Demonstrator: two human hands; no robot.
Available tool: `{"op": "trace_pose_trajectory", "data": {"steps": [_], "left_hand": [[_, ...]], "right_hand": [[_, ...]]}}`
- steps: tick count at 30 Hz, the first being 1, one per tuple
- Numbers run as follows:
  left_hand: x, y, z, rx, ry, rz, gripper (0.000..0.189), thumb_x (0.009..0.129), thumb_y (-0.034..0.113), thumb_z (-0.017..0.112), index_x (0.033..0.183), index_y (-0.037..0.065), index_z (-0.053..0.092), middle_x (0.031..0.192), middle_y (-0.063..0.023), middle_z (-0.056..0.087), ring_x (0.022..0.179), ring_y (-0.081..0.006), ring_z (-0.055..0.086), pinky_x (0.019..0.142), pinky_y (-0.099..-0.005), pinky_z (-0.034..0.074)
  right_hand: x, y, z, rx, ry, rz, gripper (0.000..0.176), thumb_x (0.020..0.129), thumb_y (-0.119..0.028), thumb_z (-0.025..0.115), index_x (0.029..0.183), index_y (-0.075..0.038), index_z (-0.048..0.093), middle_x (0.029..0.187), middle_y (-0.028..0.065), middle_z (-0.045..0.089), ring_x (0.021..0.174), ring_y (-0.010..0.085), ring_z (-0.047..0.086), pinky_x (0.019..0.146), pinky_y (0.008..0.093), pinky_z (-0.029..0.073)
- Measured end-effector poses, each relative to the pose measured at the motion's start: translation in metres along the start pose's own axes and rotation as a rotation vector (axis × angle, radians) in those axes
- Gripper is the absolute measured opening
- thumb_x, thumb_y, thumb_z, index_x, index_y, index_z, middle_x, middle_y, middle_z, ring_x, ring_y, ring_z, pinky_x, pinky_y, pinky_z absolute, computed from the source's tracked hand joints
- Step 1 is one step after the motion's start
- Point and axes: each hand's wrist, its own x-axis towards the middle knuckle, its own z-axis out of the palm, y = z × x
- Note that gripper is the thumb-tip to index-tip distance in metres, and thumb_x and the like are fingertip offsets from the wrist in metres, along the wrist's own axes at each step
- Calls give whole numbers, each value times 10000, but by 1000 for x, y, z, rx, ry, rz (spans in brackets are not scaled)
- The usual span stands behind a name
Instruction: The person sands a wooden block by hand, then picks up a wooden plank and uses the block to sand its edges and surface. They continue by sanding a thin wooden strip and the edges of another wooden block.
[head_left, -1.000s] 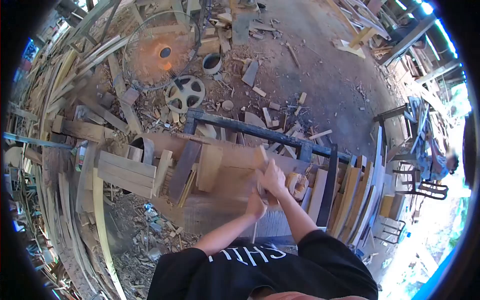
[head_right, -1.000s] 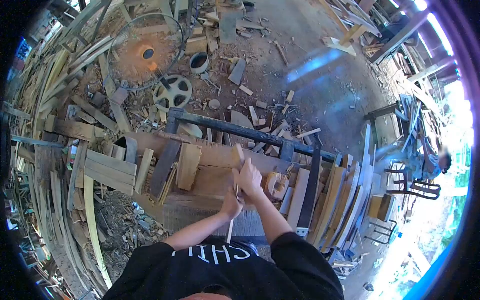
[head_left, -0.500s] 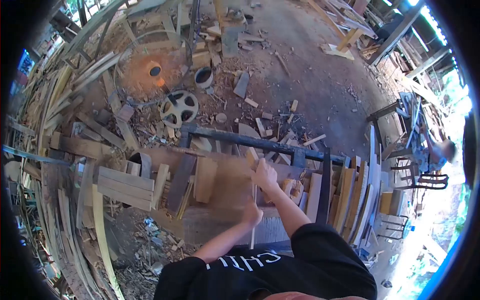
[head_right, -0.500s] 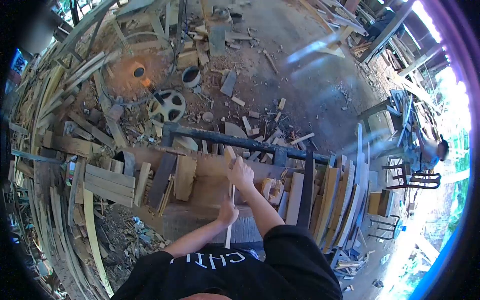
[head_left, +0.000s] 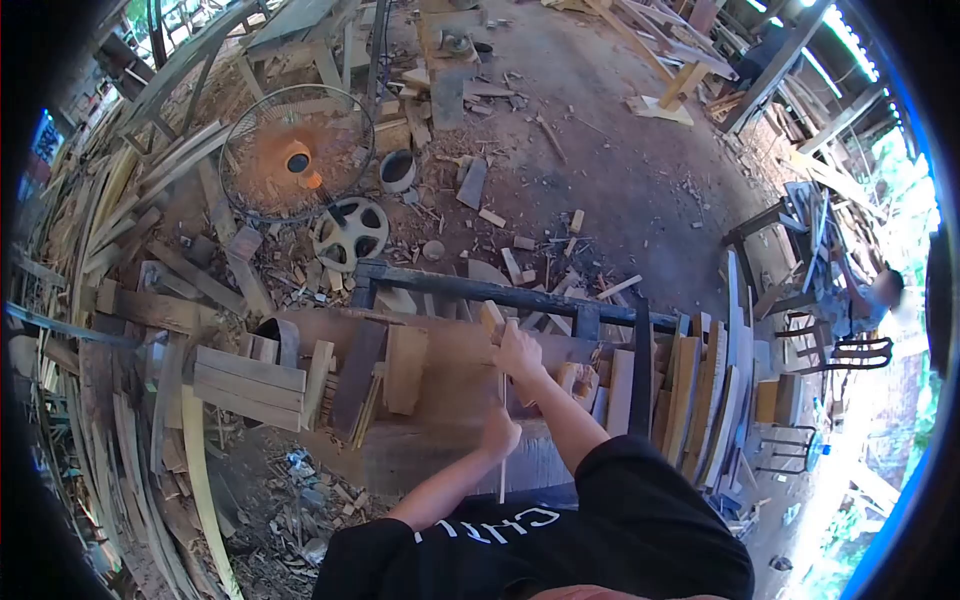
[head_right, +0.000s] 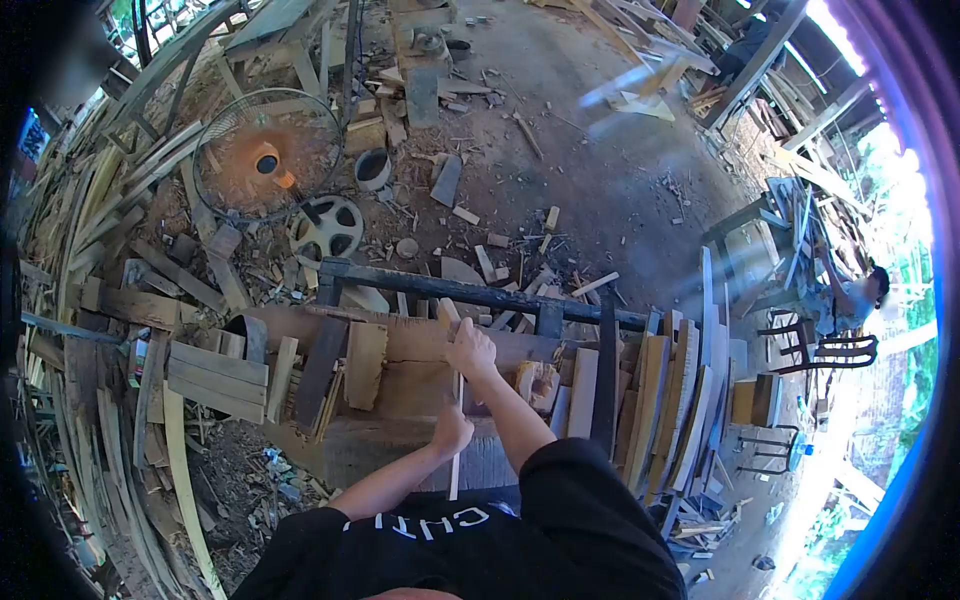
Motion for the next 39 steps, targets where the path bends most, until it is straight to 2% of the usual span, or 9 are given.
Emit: {"op": "trace_pose_trajectory", "data": {"steps": [3,6,8,11,15,20,23,33,39], "left_hand": [[-1,1,12,-169,172,172,424,757,-8,535,1165,-53,431,1073,-289,556,1003,-421,558,846,-447,442],[0,15,13,-1275,26,8,425,720,-41,520,1129,-80,412,1064,-335,545,1016,-449,548,867,-479,431],[-2,11,8,-770,164,265,416,716,-41,522,1118,-73,418,1016,-315,565,995,-429,565,830,-477,445],[-2,0,4,-179,35,11,381,755,-2,536,1119,-33,427,962,-257,592,919,-398,595,749,-449,466],[0,2,12,-126,218,161,352,749,-8,538,1083,-34,427,888,-249,598,832,-413,602,696,-463,470],[18,-28,57,-1020,132,87,308,720,-43,536,1008,-57,426,845,-294,590,821,-465,586,706,-517,455],[-1,0,14,-139,169,114,304,748,-25,537,1031,-50,431,853,-272,606,823,-456,593,688,-508,452],[-2,-9,28,-529,100,139,452,693,-54,540,1130,-76,430,863,-282,613,836,-480,580,758,-523,456],[-7,9,1,-112,118,32,482,702,-35,542,1161,-80,402,855,-281,609,828,-472,584,733,-519,458]], "right_hand": [[-31,3,-10,-4,-40,22,454,788,-314,637,1049,10,453,934,287,635,896,459,615,792,525,485],[-65,9,-10,-71,-131,19,451,785,-313,642,1047,2,454,926,283,636,881,456,620,783,531,486],[-56,9,-7,-44,-52,-42,439,809,-339,646,1017,-4,453,892,281,643,852,446,637,772,519,497],[-5,9,10,-16,77,-39,448,801,-337,653,1019,-4,449,895,285,642,851,450,634,772,525,495],[-20,7,-1,-45,47,-27,442,790,-325,661,1010,-6,448,892,281,640,849,449,634,764,531,495],[-71,6,-15,-78,-99,-23,435,782,-301,652,1030,1,462,918,278,634,865,449,623,761,526,491],[-18,9,2,-29,59,-60,429,785,-297,665,1014,-8,448,896,278,640,854,435,638,774,526,495],[-68,9,-9,-71,-104,39,465,783,-333,660,1033,11,469,887,273,637,851,450,626,761,516,497],[3,5,-2,-3,32,-8,450,794,-332,643,1029,9,465,894,276,642,848,454,626,765,525,492]]}}
